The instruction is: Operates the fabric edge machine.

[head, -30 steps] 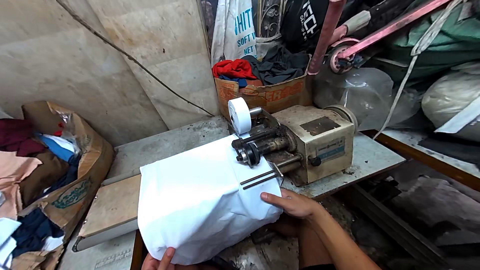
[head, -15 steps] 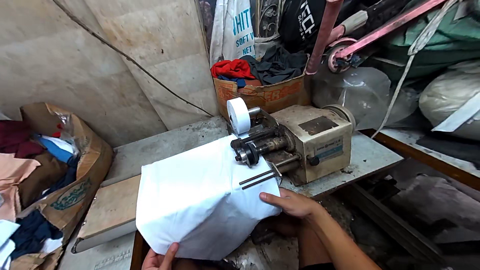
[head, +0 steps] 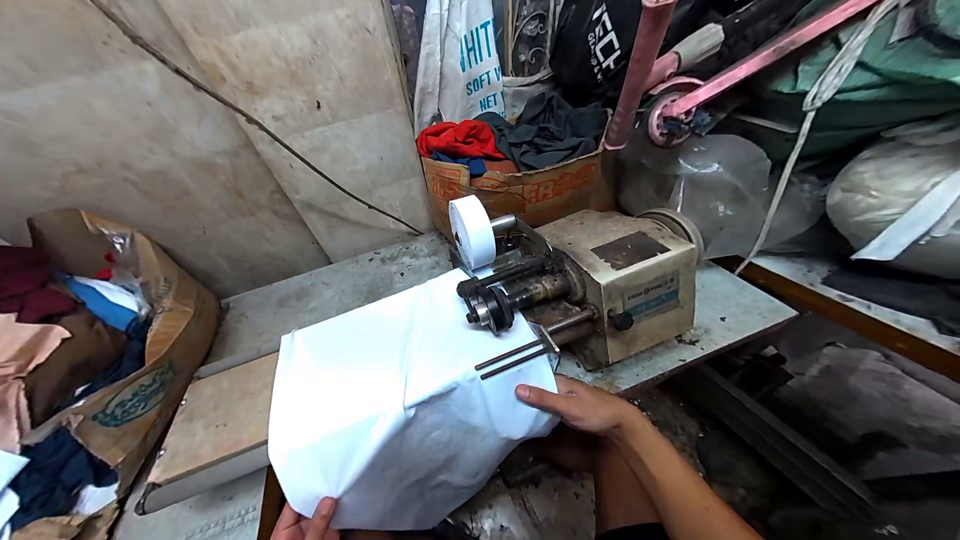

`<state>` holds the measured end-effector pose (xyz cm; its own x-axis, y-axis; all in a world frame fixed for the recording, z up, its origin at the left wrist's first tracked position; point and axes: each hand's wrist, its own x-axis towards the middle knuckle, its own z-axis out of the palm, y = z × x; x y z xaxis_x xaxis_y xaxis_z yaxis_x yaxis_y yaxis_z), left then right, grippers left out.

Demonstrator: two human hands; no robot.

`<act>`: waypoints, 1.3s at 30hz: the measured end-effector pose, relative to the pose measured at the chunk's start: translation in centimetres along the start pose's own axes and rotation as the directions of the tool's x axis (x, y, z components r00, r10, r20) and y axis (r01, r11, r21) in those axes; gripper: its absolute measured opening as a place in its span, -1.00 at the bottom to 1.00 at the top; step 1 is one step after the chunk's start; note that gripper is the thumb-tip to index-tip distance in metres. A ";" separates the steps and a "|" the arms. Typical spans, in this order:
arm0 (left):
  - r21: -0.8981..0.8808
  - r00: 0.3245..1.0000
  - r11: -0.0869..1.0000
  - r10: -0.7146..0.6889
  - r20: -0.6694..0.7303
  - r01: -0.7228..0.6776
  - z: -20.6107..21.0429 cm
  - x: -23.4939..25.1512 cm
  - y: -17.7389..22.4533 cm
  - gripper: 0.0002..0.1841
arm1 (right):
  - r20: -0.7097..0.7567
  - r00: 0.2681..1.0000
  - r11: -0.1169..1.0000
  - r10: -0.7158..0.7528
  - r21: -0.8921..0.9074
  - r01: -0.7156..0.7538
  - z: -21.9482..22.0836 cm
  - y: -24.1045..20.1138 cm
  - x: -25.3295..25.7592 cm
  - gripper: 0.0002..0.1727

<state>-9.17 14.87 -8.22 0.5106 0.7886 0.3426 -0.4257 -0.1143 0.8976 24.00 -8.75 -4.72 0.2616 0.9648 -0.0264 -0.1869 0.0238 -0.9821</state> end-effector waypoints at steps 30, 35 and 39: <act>-0.019 1.000 1.000 0.002 0.017 -0.001 0.0 0.0 0.1 -0.72 | 0.006 1.000 1.000 0.000 0.022 0.000 -0.1 0.2 0.1 -0.64; 0.017 1.000 1.000 -0.010 0.024 0.010 0.2 0.0 0.1 -0.73 | 0.002 1.000 1.000 0.001 0.017 -0.001 -0.1 0.2 0.1 -0.64; -0.009 0.999 1.000 0.005 0.034 -0.005 0.0 0.2 0.1 -0.73 | -0.013 1.000 1.000 0.018 -0.015 -0.018 -0.1 0.2 0.1 -0.61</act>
<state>-9.12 15.02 -8.08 0.5337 0.7669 0.3564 -0.4350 -0.1125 0.8934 24.08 -8.71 -4.90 0.2707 0.9615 -0.0468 -0.1778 0.0022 -0.9841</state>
